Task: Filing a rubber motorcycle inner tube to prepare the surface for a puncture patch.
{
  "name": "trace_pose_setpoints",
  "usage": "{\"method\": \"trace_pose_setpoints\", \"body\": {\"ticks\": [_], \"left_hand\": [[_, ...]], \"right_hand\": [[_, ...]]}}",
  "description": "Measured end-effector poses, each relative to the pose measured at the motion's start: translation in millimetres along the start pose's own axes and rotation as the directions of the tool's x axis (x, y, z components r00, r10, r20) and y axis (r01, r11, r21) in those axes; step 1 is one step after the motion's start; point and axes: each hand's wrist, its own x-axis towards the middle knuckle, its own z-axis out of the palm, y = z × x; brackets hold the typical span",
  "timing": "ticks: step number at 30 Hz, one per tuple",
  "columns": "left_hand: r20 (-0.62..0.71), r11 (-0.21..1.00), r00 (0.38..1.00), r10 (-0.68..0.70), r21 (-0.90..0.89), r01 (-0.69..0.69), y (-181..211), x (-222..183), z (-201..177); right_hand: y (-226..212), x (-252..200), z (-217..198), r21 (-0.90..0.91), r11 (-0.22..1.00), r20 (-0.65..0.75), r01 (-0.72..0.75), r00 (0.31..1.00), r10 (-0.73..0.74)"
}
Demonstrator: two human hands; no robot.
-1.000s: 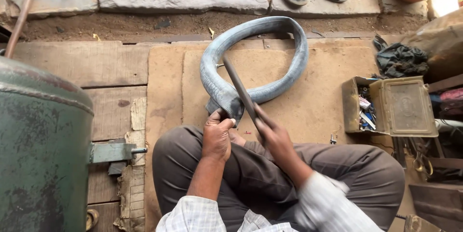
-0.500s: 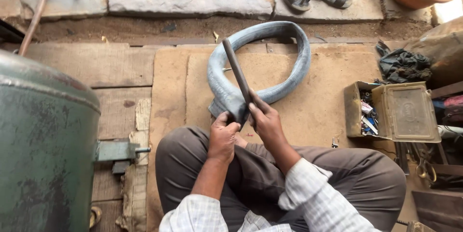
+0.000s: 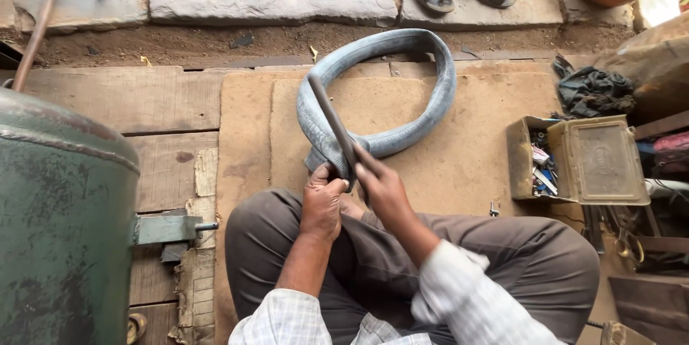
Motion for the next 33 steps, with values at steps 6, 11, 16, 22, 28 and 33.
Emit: {"method": "trace_pose_setpoints", "body": {"ticks": [6, 11, 16, 22, 28, 33], "left_hand": [[0.004, 1.000, 1.000, -0.004, -0.015, 0.005, 24.3, -9.8, 23.6], [-0.031, 1.000, 1.000, -0.001, -0.023, 0.000, 6.7, -0.6, 9.4], [0.028, 0.994, 0.998, 0.047, 0.097, -0.050, -16.0, 1.5, -8.5], [-0.019, 0.999, 1.000, -0.008, 0.037, 0.008, 18.8, -7.8, 19.8], [-0.062, 0.999, 0.998, 0.027, -0.016, -0.028, 4.4, 5.4, 7.1], [0.012, 0.998, 1.000, -0.013, 0.067, 0.012, -2.3, 7.6, -9.5]], "right_hand": [[8.9, -25.9, -34.1, -0.094, 0.994, 0.005, -0.064, 0.998, 0.065], [48.4, -86.9, -60.7, -0.197, 0.960, -0.009, -0.201, 0.979, 0.203], [5.6, -23.8, -18.6, -0.221, 0.972, -0.008, -0.079, 0.997, 0.079], [-0.7, 0.9, -30.3, 0.009, 0.997, -0.048, 0.073, 0.996, -0.073], [52.0, -82.7, -75.1, -0.220, 0.947, -0.024, -0.232, 0.972, 0.233], [24.3, -37.8, -24.0, -0.118, 0.986, 0.002, -0.116, 0.993, 0.117]]}}
